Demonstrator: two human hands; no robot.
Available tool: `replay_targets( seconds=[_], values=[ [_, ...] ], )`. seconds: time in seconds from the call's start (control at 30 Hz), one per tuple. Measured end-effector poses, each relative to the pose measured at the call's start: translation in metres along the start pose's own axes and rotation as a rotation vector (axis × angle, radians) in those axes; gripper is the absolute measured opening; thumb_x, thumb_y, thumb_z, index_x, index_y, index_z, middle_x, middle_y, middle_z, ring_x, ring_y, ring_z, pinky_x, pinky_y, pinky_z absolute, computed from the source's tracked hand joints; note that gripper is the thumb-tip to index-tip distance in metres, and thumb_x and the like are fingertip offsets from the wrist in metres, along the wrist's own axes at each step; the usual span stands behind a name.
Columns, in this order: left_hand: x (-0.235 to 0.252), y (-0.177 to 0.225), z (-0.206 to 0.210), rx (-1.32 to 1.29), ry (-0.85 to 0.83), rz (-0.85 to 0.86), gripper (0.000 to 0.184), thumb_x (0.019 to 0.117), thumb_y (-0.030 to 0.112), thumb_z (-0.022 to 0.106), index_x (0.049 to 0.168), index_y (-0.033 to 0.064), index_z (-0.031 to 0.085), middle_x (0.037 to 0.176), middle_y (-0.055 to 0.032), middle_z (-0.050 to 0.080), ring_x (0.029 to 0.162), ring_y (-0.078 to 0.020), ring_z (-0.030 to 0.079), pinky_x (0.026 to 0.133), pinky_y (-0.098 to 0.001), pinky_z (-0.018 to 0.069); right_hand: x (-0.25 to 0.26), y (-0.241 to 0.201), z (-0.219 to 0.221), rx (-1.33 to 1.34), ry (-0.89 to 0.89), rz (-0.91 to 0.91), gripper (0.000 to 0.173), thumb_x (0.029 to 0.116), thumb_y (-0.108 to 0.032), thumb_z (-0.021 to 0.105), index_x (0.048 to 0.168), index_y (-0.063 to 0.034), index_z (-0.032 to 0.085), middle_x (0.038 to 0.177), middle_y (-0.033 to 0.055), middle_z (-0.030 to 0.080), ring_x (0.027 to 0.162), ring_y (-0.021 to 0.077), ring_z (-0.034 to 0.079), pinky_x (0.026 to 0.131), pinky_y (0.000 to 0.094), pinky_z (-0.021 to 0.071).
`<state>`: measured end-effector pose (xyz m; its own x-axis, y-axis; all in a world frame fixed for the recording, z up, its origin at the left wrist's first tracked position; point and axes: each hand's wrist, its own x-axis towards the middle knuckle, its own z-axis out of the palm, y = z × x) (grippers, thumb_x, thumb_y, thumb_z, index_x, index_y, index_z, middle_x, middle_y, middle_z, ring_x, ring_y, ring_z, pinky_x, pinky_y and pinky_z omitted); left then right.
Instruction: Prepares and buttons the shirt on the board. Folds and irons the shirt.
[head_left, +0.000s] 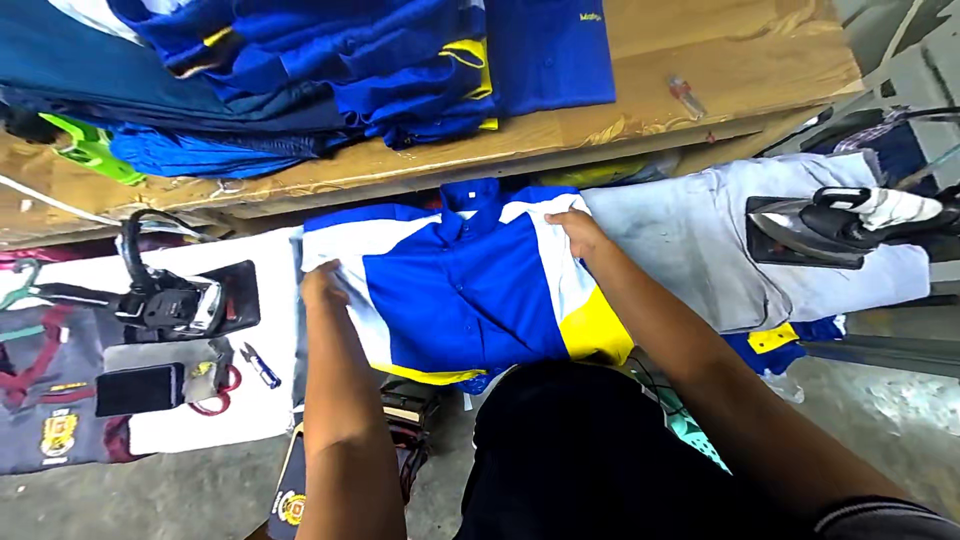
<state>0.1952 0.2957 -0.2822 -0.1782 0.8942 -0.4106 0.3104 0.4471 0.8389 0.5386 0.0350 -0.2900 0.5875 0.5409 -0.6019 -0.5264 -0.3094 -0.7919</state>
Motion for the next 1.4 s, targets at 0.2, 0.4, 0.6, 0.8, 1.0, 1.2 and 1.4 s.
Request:
replay_targets(
  seconds=[0.2,0.4,0.6,0.8,1.0,1.2,1.4],
  values=[
    [-0.029,0.024,0.071,0.17,-0.239,0.071,0.052,0.0993,0.019,0.066,0.142,-0.0054,0.05,0.141,-0.0259,0.055,0.129,-0.0359,0.055,0.106,-0.055,0.0461,0.028,-0.031,-0.058,-0.057,0.245,-0.165,0.065,0.098,-0.008,0.065,0.155,-0.0032,0.036,0.142,0.0184,0.056,0.124,0.0264,0.059,0.102,0.0451,0.0519],
    [-0.024,0.028,0.116,0.247,-0.258,0.139,0.052,0.1001,0.019,0.066,0.141,-0.0094,0.05,0.142,-0.0296,0.054,0.132,-0.0386,0.053,0.109,-0.0541,0.0435,0.045,-0.03,-0.099,-0.194,0.329,-0.358,0.089,0.0938,-0.004,0.069,0.164,-0.0033,0.013,0.167,0.0191,0.028,0.15,0.0269,0.036,0.121,0.0414,0.0357],
    [-0.011,-0.01,0.067,0.381,-0.34,0.157,0.06,0.1053,0.043,0.053,0.14,-0.0051,0.051,0.129,-0.0286,0.06,0.115,-0.0369,0.06,0.099,-0.0558,0.0484,-0.002,0.018,-0.126,-0.384,0.354,-0.081,0.077,0.0999,-0.051,0.061,0.154,-0.0021,0.036,0.14,0.0273,0.055,0.118,0.0378,0.061,0.095,0.055,0.053],
    [-0.078,-0.06,-0.04,0.719,-0.593,0.052,0.047,0.1056,0.032,0.058,0.133,-0.0061,0.057,0.123,-0.0296,0.064,0.111,-0.0386,0.064,0.098,-0.0585,0.0496,-0.095,0.056,-0.153,-0.916,0.128,0.167,0.056,0.0987,-0.033,0.071,0.132,0.0093,0.056,0.121,0.0329,0.063,0.112,0.0452,0.062,0.097,0.063,0.0475],
    [-0.128,-0.087,-0.069,0.768,-0.568,-0.004,0.039,0.1047,0.02,0.06,0.129,-0.0102,0.057,0.121,-0.03,0.064,0.114,-0.0372,0.063,0.102,-0.0557,0.047,-0.127,0.07,-0.134,-0.927,0.062,0.22,0.038,0.0962,-0.012,0.067,0.126,0.0094,0.061,0.118,0.032,0.065,0.113,0.044,0.063,0.098,0.0623,0.047],
    [-0.165,-0.089,-0.075,0.5,-0.745,-0.047,0.024,0.104,0.008,0.056,0.125,-0.0047,0.057,0.104,-0.0096,0.069,0.089,-0.0079,0.068,0.083,-0.0285,0.0583,-0.145,0.035,-0.206,-0.773,0.239,0.19,0.034,0.097,-0.008,0.067,0.127,0.0043,0.059,0.109,0.0232,0.064,0.094,0.0294,0.062,0.085,0.0505,0.0519],
    [-0.188,-0.071,-0.063,1.252,-0.529,0.061,0.049,0.1046,0.028,0.06,0.136,-0.0092,0.057,0.14,-0.0358,0.053,0.134,-0.0531,0.049,0.108,-0.0709,0.0363,-0.142,0.018,-0.178,-1.375,0.131,0.158,0.05,0.0996,-0.024,0.069,0.131,0.012,0.058,0.13,0.0402,0.058,0.124,0.0595,0.053,0.1,0.0784,0.0373]
  ],
)
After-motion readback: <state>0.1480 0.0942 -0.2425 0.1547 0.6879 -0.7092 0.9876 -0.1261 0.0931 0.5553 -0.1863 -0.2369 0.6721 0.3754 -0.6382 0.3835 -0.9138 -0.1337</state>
